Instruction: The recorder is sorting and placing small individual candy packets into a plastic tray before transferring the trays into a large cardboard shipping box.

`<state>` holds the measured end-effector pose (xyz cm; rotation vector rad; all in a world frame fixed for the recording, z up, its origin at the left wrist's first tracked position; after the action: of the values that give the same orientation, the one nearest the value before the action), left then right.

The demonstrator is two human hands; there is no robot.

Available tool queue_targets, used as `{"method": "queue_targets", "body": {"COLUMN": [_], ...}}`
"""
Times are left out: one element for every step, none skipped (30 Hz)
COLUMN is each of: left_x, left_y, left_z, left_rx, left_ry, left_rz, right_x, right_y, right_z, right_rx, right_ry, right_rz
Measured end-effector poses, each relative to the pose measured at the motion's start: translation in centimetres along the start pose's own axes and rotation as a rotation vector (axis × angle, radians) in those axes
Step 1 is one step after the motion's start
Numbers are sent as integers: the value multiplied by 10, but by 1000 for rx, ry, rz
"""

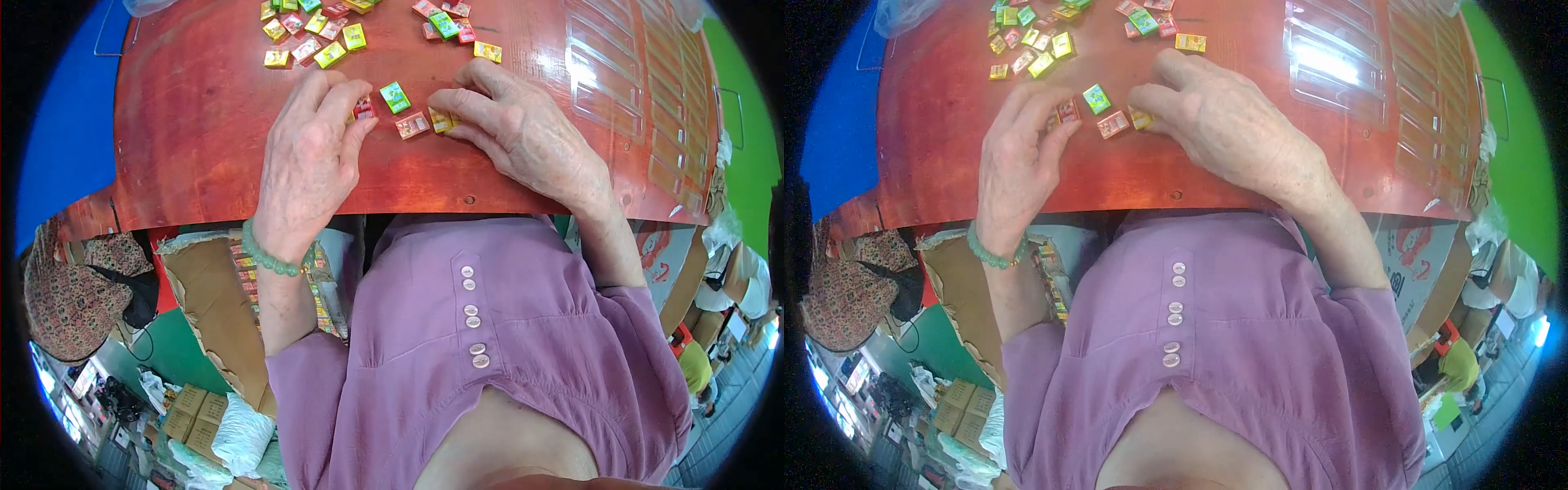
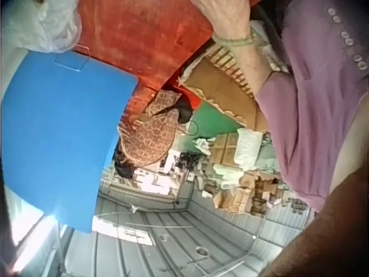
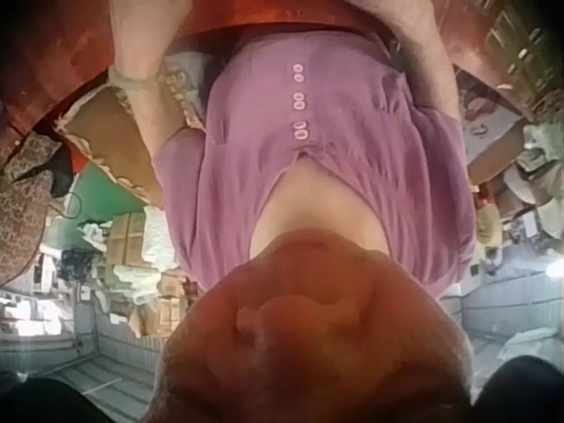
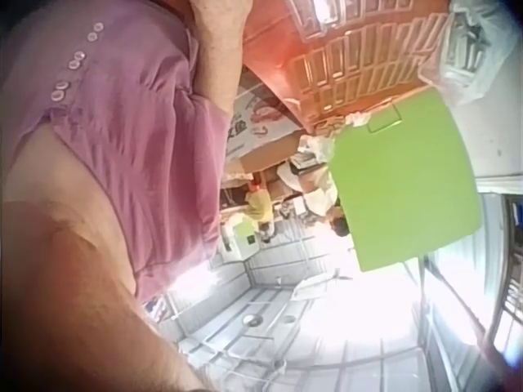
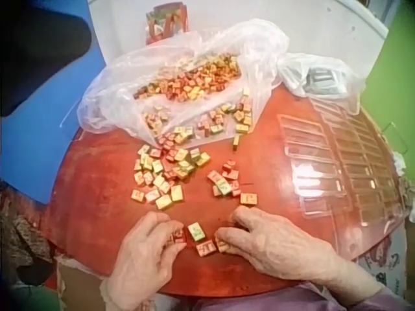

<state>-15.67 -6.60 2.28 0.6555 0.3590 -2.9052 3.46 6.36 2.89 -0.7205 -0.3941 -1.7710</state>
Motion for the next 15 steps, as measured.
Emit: {"method": "queue_targets", "body": {"left_x": [0, -1, -2, -3, -5, -5, -5, -5, -5, -5, -5, -4, -3, -2, -1], "left_y": [-2, -4, -6, -8, -10, -12, -13, -15, -16, -18, -19, -20, -21, -20, -18], "left_z": [-1, -1, 0, 2, 2, 2, 2, 1, 0, -1, -1, -3, -4, -5, -5], "left_rx": [9, 18, 23, 24, 25, 28, 51, 74, 75, 100, 125, 126, 119, 113, 113], "left_ry": [5, 9, 15, 11, 6, 7, 8, 9, 8, -29, -67, -67, -58, -49, -51], "left_rz": [-16, -33, -35, -64, -93, -94, -105, -116, -118, -125, -133, -135, -141, -145, -145], "right_x": [2, 4, 6, 6, 7, 6, 6, 6, 6, 6, 6, 6, 7, 7, 8], "right_y": [2, 3, 5, 6, 7, 7, 7, 8, 8, 9, 9, 10, 11, 12, 13], "right_z": [-1, -1, -2, -3, -3, -4, -4, -5, -5, -6, -8, -9, -10, -10, -11], "right_rx": [3, -8, -21, -20, -37, -56, -57, -58, -61, -63, -63, -63, -65, -70, -73], "right_ry": [-1, -7, -12, -12, -20, -27, -28, -18, -6, -6, 13, 32, 32, 32, 31], "right_rz": [-5, -29, -57, -65, -67, -64, -66, -66, -64, -65, -67, -72, -74, -86, -95]}}
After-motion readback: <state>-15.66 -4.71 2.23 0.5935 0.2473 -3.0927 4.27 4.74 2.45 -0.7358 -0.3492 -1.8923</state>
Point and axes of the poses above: each hand's wrist, its own y-axis away from the middle knuckle, its own z-axis out of the back of the hand, x = y × z, the point moved 2 cm from there along -y, towards the middle knuckle, and after that the axes turned 11 degrees about -y, right-handed, at the moved point
